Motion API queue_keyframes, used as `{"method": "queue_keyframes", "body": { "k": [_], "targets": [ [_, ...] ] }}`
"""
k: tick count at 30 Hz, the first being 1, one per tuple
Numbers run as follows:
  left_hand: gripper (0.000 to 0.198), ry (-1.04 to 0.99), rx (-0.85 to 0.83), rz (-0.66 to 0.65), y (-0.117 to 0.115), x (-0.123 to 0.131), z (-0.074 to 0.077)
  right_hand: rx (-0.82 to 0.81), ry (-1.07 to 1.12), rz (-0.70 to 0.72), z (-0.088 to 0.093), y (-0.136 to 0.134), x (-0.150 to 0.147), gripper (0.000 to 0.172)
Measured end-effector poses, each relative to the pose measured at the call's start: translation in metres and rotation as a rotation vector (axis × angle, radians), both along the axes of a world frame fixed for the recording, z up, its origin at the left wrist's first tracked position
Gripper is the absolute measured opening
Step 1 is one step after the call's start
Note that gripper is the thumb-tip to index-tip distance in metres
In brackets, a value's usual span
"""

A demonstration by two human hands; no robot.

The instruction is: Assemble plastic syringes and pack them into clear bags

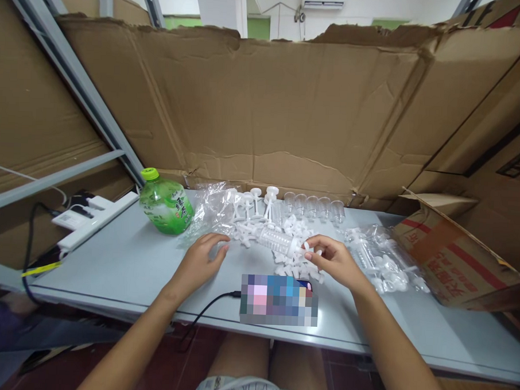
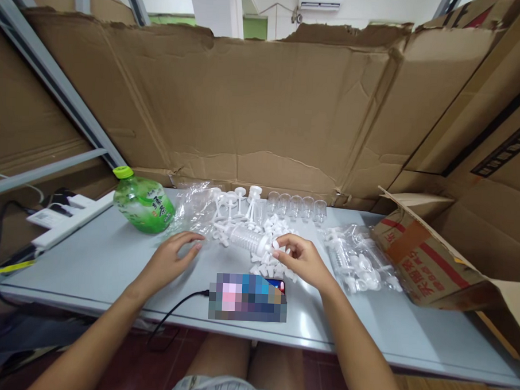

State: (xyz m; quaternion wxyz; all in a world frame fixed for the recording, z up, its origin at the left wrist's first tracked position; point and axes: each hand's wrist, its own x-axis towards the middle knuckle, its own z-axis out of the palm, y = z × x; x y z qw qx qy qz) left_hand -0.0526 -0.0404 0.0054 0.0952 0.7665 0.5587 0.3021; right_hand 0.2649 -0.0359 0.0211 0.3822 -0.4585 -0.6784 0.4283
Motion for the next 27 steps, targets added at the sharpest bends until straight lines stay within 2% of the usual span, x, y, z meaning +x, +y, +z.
{"method": "queue_keyframes", "body": {
  "k": [4, 7, 9, 14, 18, 20, 25, 27],
  "targets": [
    [0.024, -0.053, -0.001, 0.064, 0.003, 0.003, -0.001, 0.029, -0.043, 0.059, 0.002, -0.002, 0.000, 0.019],
    [0.026, -0.115, -0.070, 0.116, 0.004, 0.005, -0.002, 0.035, -0.090, 0.080, 0.003, -0.002, -0.001, 0.018],
    [0.027, -0.078, -0.117, 0.118, 0.004, 0.005, -0.003, 0.035, -0.119, 0.088, 0.003, -0.002, -0.001, 0.017],
    [0.031, 0.167, -0.152, 0.001, 0.002, 0.006, -0.009, 0.015, -0.180, 0.125, 0.002, -0.002, 0.000, 0.019],
    [0.029, 0.275, -0.177, 0.017, 0.002, 0.010, -0.013, 0.010, -0.222, 0.163, 0.004, -0.004, 0.000, 0.019],
    [0.026, 0.316, -0.181, 0.017, 0.003, 0.011, -0.014, 0.014, -0.240, 0.176, 0.004, -0.004, 0.000, 0.018],
    [0.017, 0.333, -0.193, -0.106, 0.004, 0.011, -0.014, 0.032, -0.278, 0.194, 0.003, -0.004, 0.001, 0.018],
    [0.015, 0.371, -0.187, -0.105, 0.004, 0.012, -0.015, 0.038, -0.296, 0.174, 0.002, -0.003, 0.002, 0.019]
  ]
}}
